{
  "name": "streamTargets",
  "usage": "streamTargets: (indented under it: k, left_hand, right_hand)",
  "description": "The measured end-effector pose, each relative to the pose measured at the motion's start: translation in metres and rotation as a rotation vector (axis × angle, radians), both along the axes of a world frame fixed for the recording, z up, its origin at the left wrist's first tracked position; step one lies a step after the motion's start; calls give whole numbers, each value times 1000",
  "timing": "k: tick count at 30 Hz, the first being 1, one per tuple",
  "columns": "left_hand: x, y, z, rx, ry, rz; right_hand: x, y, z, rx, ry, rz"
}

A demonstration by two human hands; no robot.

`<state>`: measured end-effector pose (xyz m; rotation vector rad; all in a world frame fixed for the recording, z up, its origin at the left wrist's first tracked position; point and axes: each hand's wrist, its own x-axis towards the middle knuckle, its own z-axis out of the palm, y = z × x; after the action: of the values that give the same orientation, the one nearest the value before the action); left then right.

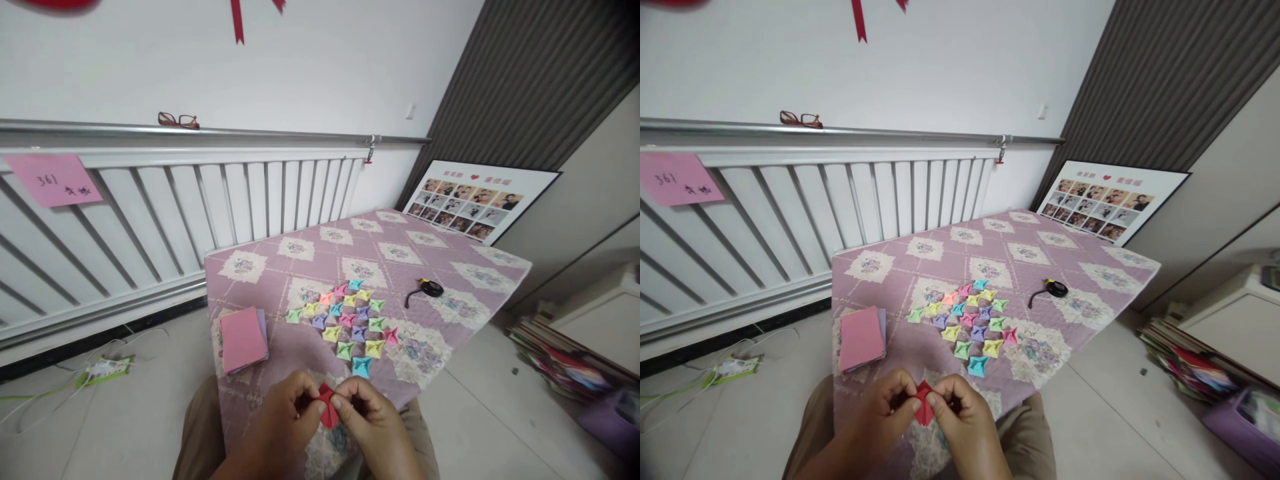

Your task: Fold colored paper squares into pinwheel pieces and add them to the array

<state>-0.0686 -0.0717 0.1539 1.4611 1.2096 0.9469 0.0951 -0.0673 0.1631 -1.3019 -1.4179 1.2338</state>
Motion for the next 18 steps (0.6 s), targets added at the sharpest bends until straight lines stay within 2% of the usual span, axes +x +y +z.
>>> streamTargets:
  k: [5, 8, 13, 18]
  left_hand:
    - [0, 1, 0, 46, 16, -7]
    - [-3, 2, -9, 80, 34, -32]
    - [-4, 5, -26, 79, 14, -98]
    - [1, 5, -22, -35, -100, -71]
  right_hand:
    - [-3, 3, -1, -28, 97, -33]
    - [-4, 4, 1, -74, 155, 2]
    - [-6, 4, 6, -82, 116, 120]
    - [-6, 3, 2, -53, 95, 43]
